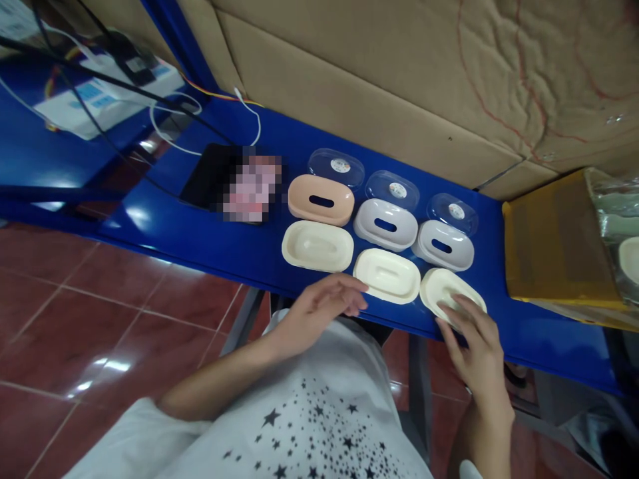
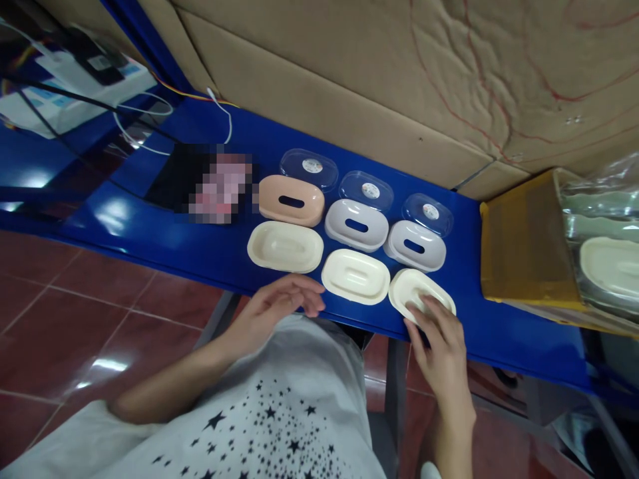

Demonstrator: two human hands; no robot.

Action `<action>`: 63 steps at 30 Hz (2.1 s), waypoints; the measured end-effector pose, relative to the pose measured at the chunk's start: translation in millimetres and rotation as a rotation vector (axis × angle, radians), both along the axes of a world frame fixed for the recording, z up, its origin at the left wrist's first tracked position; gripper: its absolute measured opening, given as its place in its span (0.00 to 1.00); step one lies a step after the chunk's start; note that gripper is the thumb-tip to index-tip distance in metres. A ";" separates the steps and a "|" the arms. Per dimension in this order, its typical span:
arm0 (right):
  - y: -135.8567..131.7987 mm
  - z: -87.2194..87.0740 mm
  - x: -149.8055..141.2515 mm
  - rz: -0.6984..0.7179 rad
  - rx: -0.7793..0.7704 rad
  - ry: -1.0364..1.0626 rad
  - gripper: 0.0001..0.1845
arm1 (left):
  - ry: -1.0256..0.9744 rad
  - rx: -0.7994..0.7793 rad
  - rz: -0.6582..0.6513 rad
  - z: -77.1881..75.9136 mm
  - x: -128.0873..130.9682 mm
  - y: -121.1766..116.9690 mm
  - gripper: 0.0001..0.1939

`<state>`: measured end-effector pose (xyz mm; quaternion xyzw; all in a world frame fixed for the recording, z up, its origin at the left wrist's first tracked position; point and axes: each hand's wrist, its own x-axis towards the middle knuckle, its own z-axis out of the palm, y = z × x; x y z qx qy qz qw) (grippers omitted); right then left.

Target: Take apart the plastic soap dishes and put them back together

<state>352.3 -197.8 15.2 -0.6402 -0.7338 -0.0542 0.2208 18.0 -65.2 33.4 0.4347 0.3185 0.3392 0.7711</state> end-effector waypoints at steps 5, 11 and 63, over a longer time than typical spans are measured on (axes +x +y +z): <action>2.4 -0.5 -3.5 -0.022 -0.045 -0.015 0.25 | 0.259 0.134 0.133 -2.3 -26.6 2.6 0.13; 50.3 24.1 -49.4 0.163 -0.010 0.040 0.23 | 0.398 0.309 0.400 -10.6 -42.8 11.1 0.12; 184.4 45.4 -160.2 0.700 -0.243 -0.335 0.24 | -0.544 -0.584 0.458 -21.3 -20.6 56.5 0.24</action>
